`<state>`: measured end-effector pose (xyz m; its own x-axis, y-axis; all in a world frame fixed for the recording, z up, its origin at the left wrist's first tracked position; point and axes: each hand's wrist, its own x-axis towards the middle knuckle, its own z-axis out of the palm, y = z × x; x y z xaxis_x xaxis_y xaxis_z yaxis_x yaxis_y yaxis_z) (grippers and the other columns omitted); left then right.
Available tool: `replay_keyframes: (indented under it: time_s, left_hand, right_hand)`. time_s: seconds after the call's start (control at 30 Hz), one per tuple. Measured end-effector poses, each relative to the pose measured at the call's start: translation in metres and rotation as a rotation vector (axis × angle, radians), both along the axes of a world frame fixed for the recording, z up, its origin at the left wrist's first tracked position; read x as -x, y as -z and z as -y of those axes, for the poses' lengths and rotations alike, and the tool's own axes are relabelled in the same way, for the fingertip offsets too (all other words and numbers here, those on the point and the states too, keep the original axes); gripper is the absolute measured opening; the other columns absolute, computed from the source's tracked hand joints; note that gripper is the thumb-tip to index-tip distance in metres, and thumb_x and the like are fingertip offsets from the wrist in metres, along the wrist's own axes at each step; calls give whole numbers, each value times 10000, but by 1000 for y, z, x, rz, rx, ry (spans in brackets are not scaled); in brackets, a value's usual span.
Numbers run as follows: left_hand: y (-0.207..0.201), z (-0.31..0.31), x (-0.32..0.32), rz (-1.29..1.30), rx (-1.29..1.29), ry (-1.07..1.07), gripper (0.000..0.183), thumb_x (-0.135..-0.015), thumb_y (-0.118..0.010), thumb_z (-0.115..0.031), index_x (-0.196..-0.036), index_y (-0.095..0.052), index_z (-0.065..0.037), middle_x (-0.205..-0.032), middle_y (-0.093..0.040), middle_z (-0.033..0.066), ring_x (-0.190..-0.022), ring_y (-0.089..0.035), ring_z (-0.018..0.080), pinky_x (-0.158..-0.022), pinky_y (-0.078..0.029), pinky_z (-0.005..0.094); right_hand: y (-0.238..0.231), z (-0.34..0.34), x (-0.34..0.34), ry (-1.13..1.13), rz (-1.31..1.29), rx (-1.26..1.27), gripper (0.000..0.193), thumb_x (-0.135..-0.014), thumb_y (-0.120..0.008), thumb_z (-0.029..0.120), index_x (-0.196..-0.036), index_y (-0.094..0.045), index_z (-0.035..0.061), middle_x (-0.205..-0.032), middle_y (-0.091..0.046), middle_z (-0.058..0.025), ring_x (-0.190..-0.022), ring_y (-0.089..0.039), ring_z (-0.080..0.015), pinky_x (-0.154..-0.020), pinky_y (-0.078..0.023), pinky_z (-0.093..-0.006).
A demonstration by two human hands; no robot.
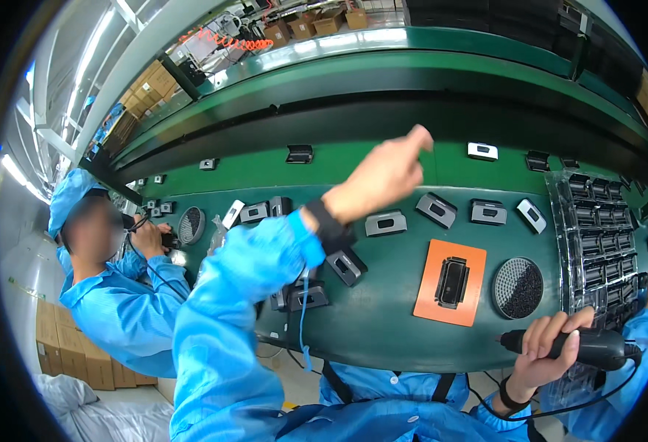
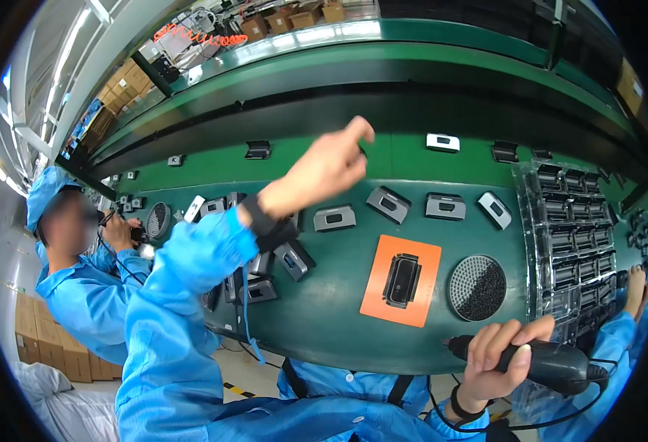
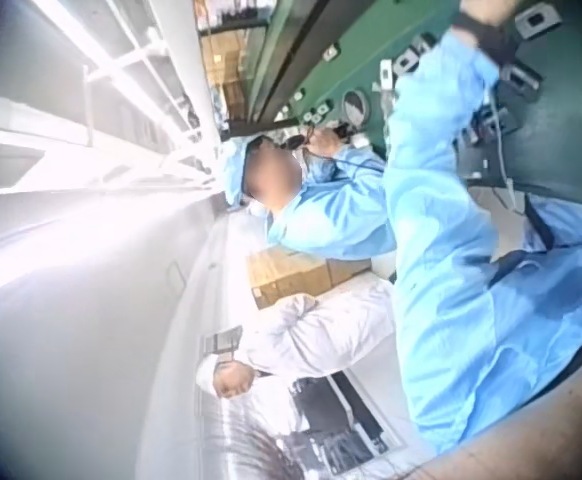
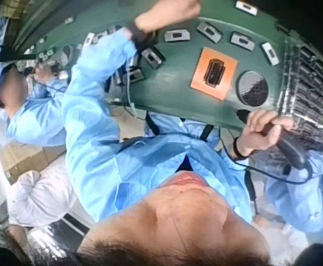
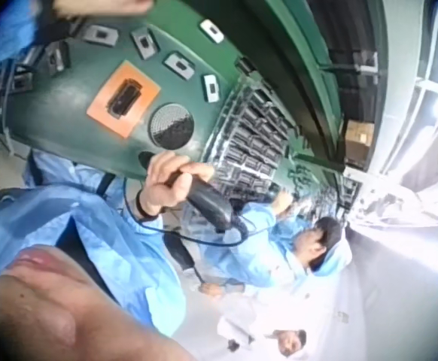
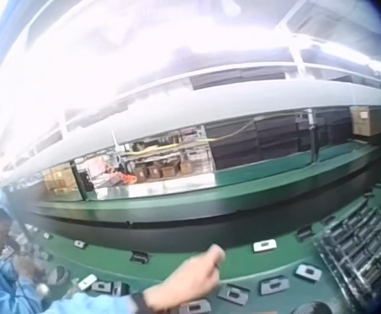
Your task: Using an electric screwdriver to fasten screws into plastic housing components on an assembly line.
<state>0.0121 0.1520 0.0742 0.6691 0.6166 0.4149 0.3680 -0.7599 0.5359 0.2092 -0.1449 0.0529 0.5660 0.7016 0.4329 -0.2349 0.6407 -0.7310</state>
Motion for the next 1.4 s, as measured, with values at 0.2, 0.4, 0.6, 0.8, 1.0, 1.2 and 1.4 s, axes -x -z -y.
replay_keyframes:
  time_s: [0.2, 0.4, 0.6, 0.8, 1.0, 1.2, 1.4]
  left_hand:
    - [107, -183, 8, 0, 582, -689, 230, -849, -567, -133, -841, -694, 59, -836, -744, 202, -755, -757, 297, -741, -615, 392]
    - [81, -157, -14, 272, 851, -583, 425, -912, -644, -147, -1232, -544, 114, -930, -706, 263, -654, -728, 291, -579, -626, 353]
    - [76, -128, -123, 37, 309, -249, 588, -809, -774, -402, -1187, -661, 34, -1133, -704, 248, -1092, -678, 352, -954, -530, 411]
    - [140, -129, -192, 159, 475, -264, 679, -721, -885, -269, -1233, -619, 89, -1204, -671, 248, -1144, -653, 353, -980, -525, 395]
    - [54, -87, -141, 264, 761, 163, 564, -811, -805, -78, -1310, -585, 67, -933, -669, 28, -785, -595, 87, -709, -476, 228]
    - [-34, 24, -53, -351, 418, 519, 236, -826, -751, -10, -1041, -665, -55, -902, -619, -20, -820, -562, 85, -760, -479, 285]
    - [3, 61, -34, -505, 47, 812, 143, -796, -737, -65, -910, -650, -72, -940, -655, 57, -1004, -594, 258, -921, -439, 400]
  right_hand:
    - [7, 22, 4, 58, -49, 33, 171, -1031, -474, 216, -961, -370, 101, -548, -359, 3, -376, -289, -70, -343, -253, -212]
    - [15, 55, -29, 272, -30, 187, 188, -1017, -488, 204, -972, -360, 75, -562, -366, -11, -391, -317, -86, -372, -316, -241]
    - [15, 63, -34, 348, 8, 267, 192, -1017, -490, 208, -969, -360, 75, -577, -371, -16, -413, -334, -86, -381, -334, -239]
    - [8, 70, -15, 323, -10, 228, 236, -991, -551, 182, -968, -348, 63, -562, -386, -31, -407, -351, -96, -373, -343, -247]
    - [12, 71, -17, 300, -44, 261, 256, -991, -554, 216, -963, -345, 69, -564, -382, -28, -402, -338, -98, -374, -326, -244]
    - [25, 55, -26, 273, -59, 291, 165, -1018, -477, 178, -988, -361, 65, -575, -375, -23, -409, -339, -98, -387, -327, -244]
    - [20, 43, -28, 225, 48, 231, 160, -1005, -486, 168, -979, -372, 59, -576, -394, -25, -415, -342, -91, -396, -333, -240]
